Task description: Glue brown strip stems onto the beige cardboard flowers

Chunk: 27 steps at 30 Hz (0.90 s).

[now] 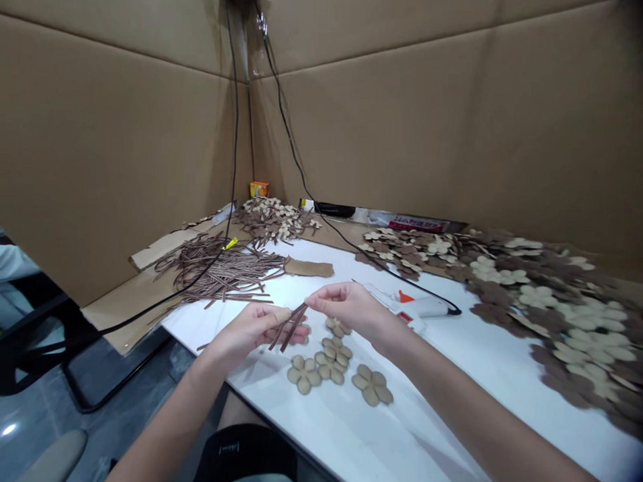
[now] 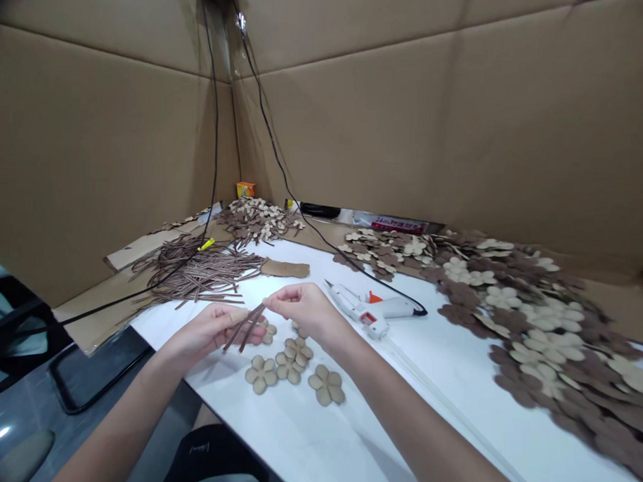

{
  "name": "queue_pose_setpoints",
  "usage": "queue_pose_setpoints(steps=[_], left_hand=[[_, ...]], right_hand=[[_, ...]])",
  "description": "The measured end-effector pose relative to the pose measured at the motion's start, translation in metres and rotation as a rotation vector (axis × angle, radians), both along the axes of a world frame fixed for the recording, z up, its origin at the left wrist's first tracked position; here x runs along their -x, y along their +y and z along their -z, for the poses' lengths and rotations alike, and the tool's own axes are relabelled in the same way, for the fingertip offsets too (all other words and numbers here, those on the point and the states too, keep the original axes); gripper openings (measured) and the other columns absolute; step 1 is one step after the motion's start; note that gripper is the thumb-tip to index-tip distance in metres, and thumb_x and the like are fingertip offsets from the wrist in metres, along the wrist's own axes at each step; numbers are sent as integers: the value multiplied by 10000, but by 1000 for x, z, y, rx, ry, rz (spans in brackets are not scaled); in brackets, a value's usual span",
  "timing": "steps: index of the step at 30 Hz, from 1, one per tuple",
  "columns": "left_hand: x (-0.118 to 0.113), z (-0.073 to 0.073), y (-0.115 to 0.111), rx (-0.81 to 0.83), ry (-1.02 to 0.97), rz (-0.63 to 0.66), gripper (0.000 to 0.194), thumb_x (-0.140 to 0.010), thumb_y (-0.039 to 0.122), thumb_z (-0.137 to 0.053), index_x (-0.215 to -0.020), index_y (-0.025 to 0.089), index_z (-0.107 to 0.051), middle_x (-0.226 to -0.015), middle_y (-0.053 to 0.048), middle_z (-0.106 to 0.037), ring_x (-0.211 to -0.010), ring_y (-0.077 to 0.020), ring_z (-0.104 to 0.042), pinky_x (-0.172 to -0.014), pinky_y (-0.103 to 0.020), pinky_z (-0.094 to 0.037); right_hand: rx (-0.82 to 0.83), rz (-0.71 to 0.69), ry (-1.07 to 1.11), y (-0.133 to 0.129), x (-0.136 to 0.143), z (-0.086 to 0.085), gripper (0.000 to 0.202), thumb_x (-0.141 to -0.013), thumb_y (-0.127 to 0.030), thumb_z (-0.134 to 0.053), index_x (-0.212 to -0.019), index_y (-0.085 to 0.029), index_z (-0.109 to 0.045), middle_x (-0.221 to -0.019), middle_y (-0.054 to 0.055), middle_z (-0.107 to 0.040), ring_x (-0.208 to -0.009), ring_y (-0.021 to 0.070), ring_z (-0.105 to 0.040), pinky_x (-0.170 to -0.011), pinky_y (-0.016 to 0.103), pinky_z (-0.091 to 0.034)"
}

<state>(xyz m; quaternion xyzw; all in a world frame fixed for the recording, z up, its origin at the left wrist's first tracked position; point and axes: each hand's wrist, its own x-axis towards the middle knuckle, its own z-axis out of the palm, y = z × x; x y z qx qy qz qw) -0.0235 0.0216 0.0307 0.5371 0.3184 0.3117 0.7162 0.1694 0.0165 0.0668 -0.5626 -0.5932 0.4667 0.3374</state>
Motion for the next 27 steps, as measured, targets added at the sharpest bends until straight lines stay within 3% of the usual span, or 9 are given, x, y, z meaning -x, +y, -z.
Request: queue_pose_setpoints(steps=[4, 8, 14, 18, 23, 27], left_hand=[[-1, 3, 0, 12, 23, 62, 420, -751, 427, -682, -998, 88, -683, -1055, -189, -664, -989, -273, -630, -918, -375, -448], [-2, 4, -1, 14, 22, 73, 396, -769, 398, -675, -1021, 92, -679, -1086, -168, -655, -999, -255, -626, -944, -368, -435], [-3, 5, -5, 56, 32, 97, 383, -748, 395, -694, -989, 98, -694, -1086, -167, -652, -944, -236, -641, -917, -351, -448], [3, 4, -4, -26, 42, 110, 408, -786, 443, -632, -1021, 113, -678, -1046, -150, -661, -928, -239, -633, -854, -344, -471], [4, -12, -4, -336, 252, -204, 386, -792, 450, -598, -1032, 158, -670, -898, -69, -686, -758, -179, -616, -630, -239, -457], [-6, -20, -9, -490, 352, -339, 305, -803, 402, -575, -972, 172, -683, -973, -59, -675, -870, -207, -602, -675, -241, -445]], right_hand=[[-26, 4, -14, 1, -3, -1, 298, -653, -433, -650, -704, -141, -679, -615, -3, -554, -580, 105, -426, -524, 238, -304], [-13, -5, -41, 2, -6, -2, 295, -662, -430, -647, -701, -140, -677, -590, -7, -532, -553, 103, -395, -503, 246, -272], [13, -8, -52, 0, -7, -4, 310, -654, -443, -657, -690, -136, -671, -549, -31, -465, -515, 86, -336, -477, 243, -230], [20, -11, -15, -1, -5, -3, 336, -644, -477, -665, -699, -145, -671, -523, -52, -411, -484, 73, -287, -452, 241, -192], [15, -22, 44, -5, 1, 0, 326, -633, -486, -679, -674, -162, -665, -483, -67, -379, -456, 68, -251, -444, 247, -171], [-15, -19, 100, -7, 7, -1, 317, -629, -483, -686, -659, -168, -663, -511, -57, -439, -451, 62, -259, -438, 246, -166]])
